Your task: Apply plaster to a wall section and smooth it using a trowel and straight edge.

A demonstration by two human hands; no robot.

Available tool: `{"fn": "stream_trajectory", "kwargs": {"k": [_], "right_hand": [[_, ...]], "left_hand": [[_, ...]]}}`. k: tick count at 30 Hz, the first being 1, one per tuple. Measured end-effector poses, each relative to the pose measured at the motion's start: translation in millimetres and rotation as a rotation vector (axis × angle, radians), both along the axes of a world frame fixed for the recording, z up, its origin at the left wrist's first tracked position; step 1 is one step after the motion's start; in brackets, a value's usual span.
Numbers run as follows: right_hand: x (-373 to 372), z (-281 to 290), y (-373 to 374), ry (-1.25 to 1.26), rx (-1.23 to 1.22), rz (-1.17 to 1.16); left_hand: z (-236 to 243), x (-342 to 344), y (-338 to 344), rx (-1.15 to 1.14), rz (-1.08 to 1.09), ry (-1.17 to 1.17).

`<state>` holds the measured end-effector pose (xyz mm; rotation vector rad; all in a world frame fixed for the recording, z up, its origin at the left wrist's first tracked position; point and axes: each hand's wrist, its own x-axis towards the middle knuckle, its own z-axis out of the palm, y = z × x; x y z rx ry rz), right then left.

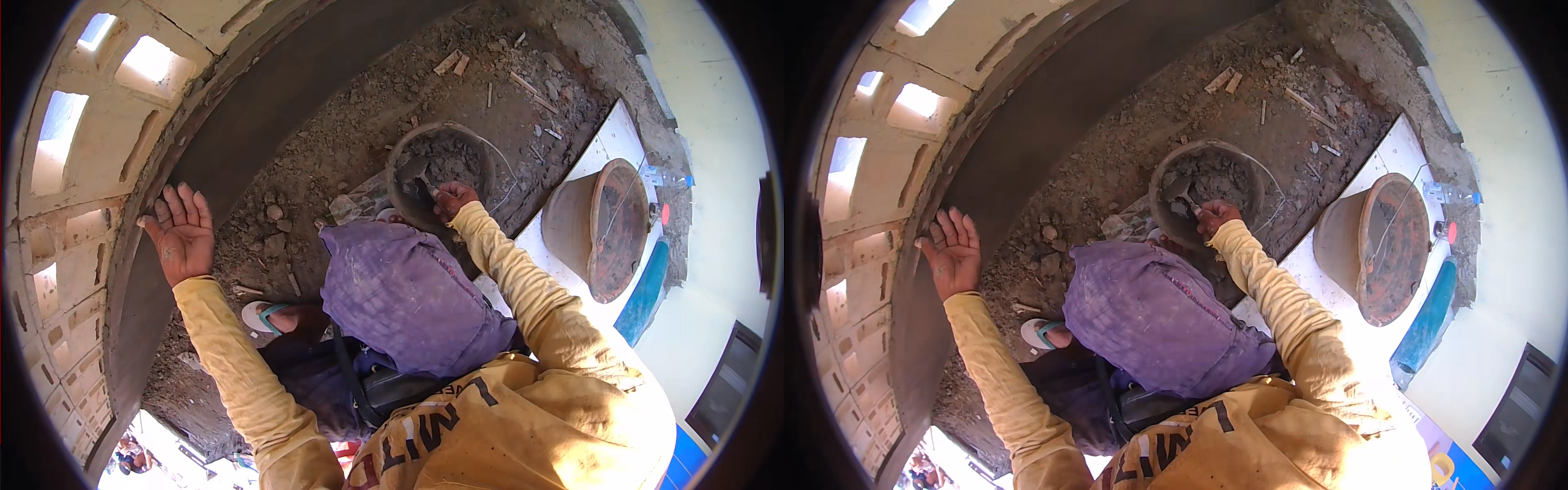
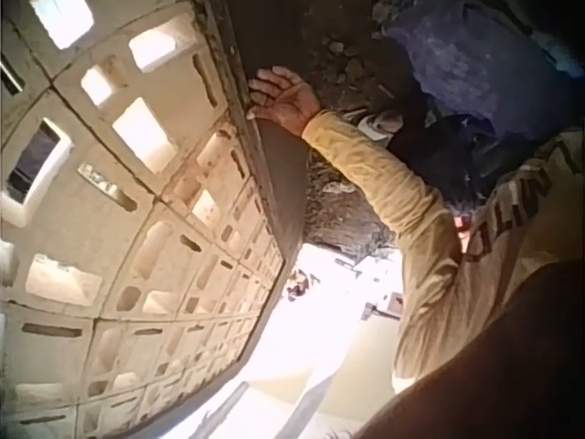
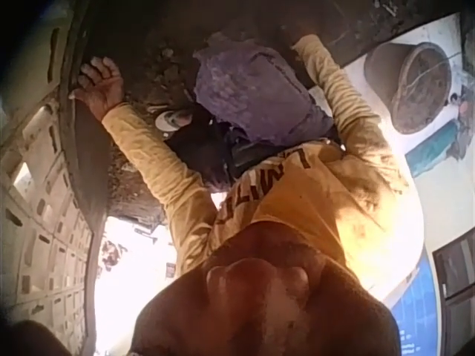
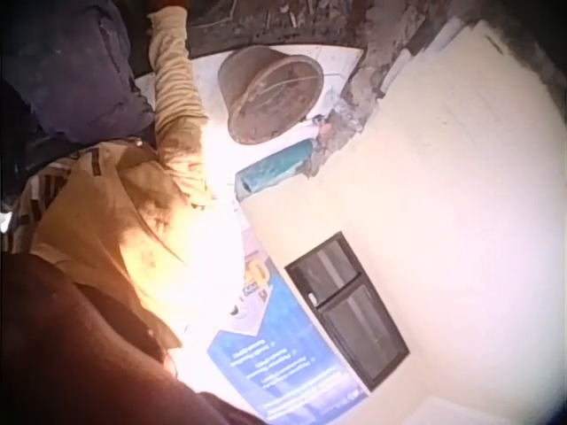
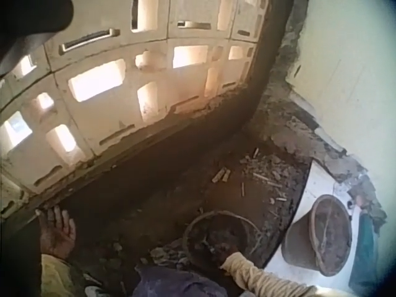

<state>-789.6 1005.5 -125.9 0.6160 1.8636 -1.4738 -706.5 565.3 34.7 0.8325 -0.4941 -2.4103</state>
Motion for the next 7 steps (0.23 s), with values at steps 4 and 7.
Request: {"fn": "stream_trajectory", "kwargs": {"k": [4,7], "right_hand": [[17,14,10,0.014,-0.087,-0.108],[24,34,25,0.178,-0.090,0.005]], "left_hand": [[0,1,0,0.011,-0.003,0.006],[3,-3,4,0.015,-0.004,0.006]]}}
